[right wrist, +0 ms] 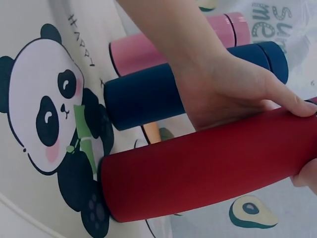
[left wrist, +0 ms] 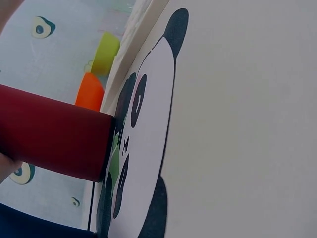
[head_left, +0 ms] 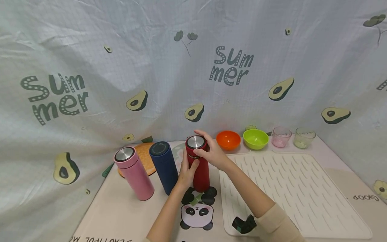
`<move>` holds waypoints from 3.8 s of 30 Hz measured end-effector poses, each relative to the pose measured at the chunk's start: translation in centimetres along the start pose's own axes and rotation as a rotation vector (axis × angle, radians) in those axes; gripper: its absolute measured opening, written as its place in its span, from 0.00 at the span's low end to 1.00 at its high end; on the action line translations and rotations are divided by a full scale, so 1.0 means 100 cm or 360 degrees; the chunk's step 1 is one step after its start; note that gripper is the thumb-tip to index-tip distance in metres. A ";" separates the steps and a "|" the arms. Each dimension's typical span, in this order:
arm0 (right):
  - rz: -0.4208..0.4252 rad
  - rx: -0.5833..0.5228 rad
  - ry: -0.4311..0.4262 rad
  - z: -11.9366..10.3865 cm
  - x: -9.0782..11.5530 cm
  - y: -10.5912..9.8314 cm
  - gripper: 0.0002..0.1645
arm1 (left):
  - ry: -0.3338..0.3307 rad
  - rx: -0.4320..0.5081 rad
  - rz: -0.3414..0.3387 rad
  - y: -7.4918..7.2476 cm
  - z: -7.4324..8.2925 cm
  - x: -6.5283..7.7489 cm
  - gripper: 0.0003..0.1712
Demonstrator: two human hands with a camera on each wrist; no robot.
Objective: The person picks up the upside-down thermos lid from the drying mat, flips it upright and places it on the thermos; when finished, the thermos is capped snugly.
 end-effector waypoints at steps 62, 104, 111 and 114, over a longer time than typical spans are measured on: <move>-0.0040 -0.0281 0.0156 0.010 0.002 0.001 0.38 | 0.0065 -0.0023 -0.0009 0.002 0.003 0.002 0.43; 0.0198 -0.0242 0.0209 0.015 0.003 -0.005 0.35 | 0.0055 -0.0004 -0.0013 0.003 0.002 0.002 0.40; 0.0016 -0.0440 0.0157 0.013 0.002 0.002 0.34 | 0.0066 0.0002 0.0007 0.002 0.001 0.002 0.41; 0.0080 -0.0417 0.0168 0.015 0.003 -0.004 0.33 | 0.0084 -0.0009 -0.0004 0.003 0.002 0.002 0.40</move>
Point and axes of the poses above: each hand's wrist, its own x-axis away from the middle knuckle, its own y-axis out of the palm, z = x × y, the point moved 10 cm from there along -x, towards the middle knuckle, and after that the axes turned 8 degrees about -x, right-handed, at the moved point
